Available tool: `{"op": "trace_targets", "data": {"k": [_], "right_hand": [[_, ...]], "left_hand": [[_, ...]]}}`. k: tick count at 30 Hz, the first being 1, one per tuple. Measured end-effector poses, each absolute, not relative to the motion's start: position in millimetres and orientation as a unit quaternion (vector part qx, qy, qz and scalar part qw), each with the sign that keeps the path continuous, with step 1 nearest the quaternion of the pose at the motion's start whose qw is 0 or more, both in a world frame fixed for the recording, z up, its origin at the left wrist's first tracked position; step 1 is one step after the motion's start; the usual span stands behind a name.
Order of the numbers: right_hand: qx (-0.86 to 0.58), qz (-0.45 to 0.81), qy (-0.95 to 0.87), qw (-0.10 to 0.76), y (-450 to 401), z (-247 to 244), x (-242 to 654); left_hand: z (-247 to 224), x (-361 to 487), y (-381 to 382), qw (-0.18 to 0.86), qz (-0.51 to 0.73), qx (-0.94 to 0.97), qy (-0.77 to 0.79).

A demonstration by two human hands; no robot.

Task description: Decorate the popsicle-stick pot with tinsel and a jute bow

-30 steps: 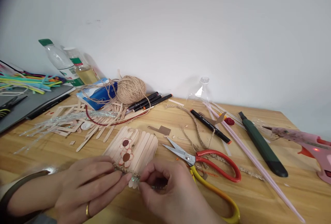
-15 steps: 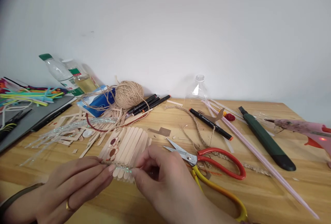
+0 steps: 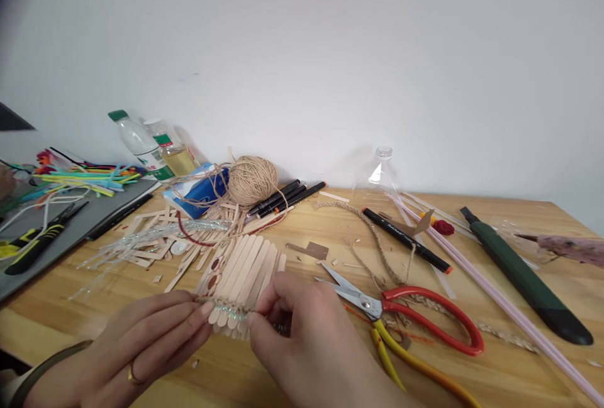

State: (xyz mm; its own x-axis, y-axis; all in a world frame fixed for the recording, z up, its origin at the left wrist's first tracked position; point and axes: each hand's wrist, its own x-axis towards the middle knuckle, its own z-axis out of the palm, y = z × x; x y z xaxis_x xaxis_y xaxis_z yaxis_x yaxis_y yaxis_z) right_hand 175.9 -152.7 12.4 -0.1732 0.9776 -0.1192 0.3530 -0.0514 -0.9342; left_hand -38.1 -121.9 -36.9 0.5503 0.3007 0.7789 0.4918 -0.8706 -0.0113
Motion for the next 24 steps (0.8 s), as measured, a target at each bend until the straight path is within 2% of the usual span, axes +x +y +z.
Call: {"op": "trace_targets", "data": {"k": [12, 24], "right_hand": [[-0.547, 0.475, -0.618, 0.305, -147.4, 13.4, 176.7], [-0.549, 0.544, -0.559, 0.3, -144.4, 20.8, 175.9]], "left_hand": [[-38.3, -34.8, -123.5, 0.102, -0.43, -0.866, -0.236], [-35.0, -26.7, -126.1, 0.093, -0.446, -0.855, -0.248]]}}
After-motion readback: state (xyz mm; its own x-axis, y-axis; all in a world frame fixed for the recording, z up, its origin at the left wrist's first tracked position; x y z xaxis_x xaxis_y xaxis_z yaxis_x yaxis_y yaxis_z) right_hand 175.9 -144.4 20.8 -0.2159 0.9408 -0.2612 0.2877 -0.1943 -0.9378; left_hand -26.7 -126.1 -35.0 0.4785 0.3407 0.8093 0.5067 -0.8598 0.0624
